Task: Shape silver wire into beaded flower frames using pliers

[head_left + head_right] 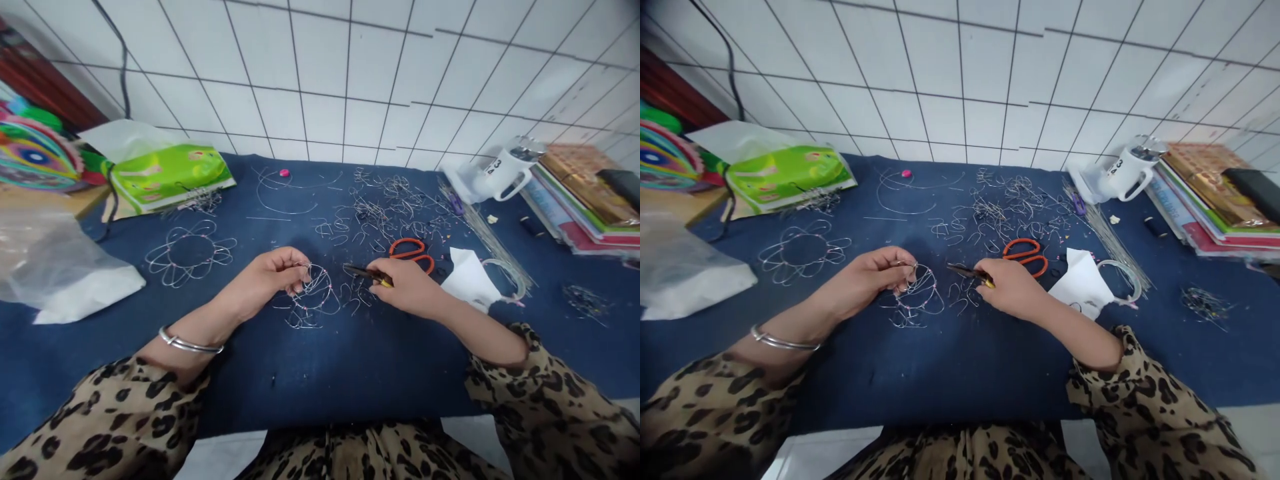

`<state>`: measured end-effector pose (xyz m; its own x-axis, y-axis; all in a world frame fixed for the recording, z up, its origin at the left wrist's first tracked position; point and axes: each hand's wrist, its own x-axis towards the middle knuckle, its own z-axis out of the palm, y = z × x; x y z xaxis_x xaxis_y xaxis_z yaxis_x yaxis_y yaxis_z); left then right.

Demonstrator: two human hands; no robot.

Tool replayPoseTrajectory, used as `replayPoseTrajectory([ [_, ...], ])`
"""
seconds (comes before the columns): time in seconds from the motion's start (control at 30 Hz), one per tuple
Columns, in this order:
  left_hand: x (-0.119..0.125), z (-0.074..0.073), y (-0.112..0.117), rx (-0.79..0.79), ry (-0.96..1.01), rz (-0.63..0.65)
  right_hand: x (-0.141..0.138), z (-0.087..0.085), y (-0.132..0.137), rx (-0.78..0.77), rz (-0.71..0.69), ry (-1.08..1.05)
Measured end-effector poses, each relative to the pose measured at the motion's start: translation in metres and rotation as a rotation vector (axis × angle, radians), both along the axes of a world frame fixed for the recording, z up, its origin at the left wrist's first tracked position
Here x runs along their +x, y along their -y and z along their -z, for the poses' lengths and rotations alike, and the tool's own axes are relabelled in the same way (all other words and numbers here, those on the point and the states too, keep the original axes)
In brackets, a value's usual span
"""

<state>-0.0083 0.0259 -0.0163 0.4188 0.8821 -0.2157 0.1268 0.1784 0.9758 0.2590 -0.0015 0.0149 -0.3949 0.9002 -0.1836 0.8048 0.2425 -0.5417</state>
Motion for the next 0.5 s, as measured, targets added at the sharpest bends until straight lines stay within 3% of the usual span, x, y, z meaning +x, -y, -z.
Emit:
replayPoseTrajectory([
  [0.5,-0.001,-0.001,-0.002,0.103,-0.160,0.059,0.000,0.012,0.004,0.108,-0.106,0.085],
])
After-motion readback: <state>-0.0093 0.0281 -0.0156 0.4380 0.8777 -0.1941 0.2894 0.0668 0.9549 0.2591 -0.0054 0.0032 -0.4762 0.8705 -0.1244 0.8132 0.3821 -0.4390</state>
